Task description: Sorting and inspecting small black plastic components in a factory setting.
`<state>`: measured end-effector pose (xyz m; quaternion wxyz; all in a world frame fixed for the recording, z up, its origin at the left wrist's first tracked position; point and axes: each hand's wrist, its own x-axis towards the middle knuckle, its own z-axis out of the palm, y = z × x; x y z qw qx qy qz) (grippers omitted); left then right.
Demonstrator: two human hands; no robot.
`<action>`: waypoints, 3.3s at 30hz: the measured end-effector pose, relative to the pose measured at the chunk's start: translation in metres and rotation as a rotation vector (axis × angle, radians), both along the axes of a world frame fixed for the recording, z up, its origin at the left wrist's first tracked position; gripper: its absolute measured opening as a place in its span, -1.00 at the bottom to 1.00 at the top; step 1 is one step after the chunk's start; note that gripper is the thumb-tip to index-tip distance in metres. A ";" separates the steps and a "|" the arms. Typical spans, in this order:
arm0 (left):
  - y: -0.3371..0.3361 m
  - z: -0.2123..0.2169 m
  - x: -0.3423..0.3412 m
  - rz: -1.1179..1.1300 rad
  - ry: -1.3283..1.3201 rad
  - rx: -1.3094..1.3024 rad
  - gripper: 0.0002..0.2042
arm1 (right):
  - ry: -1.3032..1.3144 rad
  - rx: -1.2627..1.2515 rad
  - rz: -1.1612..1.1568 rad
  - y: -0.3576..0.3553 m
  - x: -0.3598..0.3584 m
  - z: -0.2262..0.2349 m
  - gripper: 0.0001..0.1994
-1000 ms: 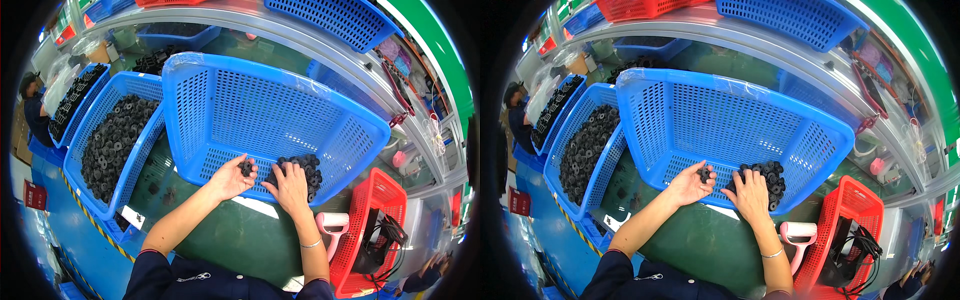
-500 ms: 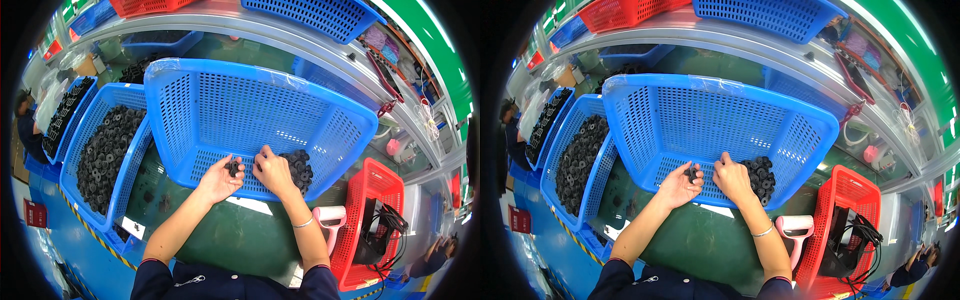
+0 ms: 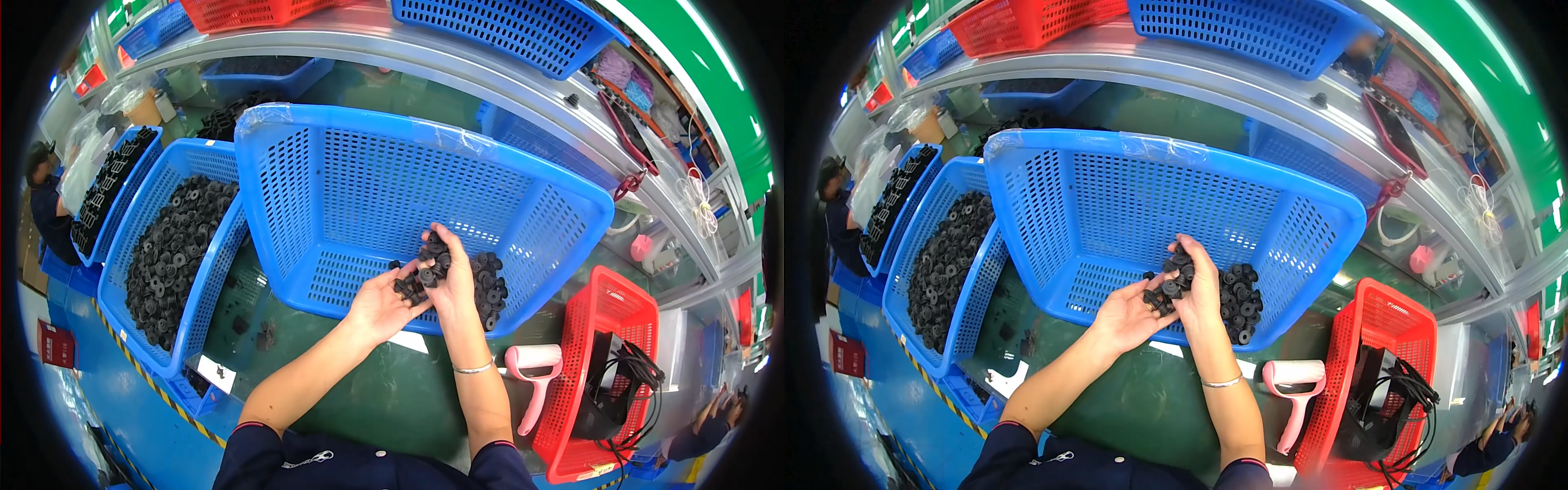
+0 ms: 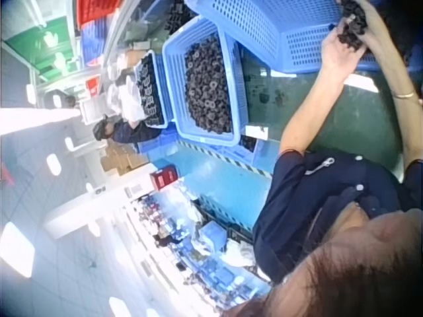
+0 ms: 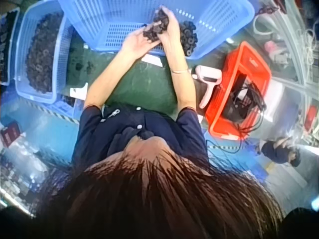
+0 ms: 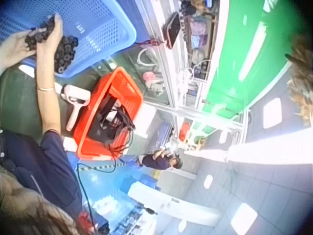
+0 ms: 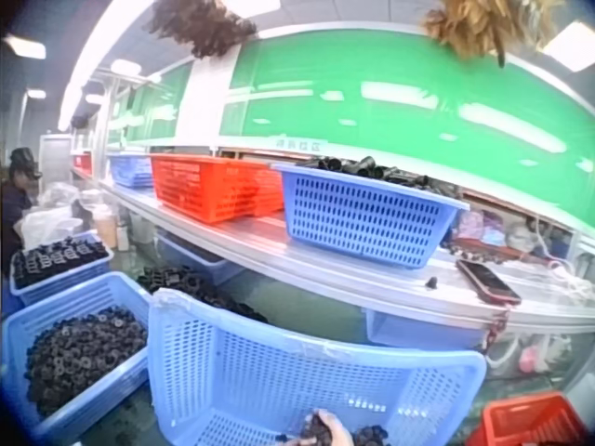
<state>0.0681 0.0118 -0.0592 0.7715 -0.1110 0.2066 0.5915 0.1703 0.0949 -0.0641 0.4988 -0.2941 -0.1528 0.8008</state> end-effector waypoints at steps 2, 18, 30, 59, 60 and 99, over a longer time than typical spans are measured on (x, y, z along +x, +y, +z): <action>-0.001 0.004 0.000 -0.015 -0.004 0.027 -0.72 | 0.189 -0.102 0.002 0.001 0.000 -0.001 -0.76; 0.004 -0.011 -0.015 -0.077 -0.141 0.122 -0.52 | 0.674 -0.020 0.078 -0.014 0.009 0.007 -0.50; 0.004 -0.012 -0.010 -0.060 -0.130 0.149 -0.56 | 0.287 0.141 -0.019 -0.014 0.005 0.000 -0.51; 0.004 -0.012 -0.010 -0.002 -0.064 0.096 -0.59 | -0.458 0.901 0.072 -0.039 -0.010 0.014 -0.45; 0.005 -0.012 -0.011 0.006 -0.093 0.085 -0.61 | -0.412 0.858 0.092 -0.039 -0.008 0.017 -0.43; -0.145 0.092 -0.294 0.390 2.295 -0.181 -0.71 | -1.923 1.510 0.049 -0.045 -0.022 -0.021 -0.53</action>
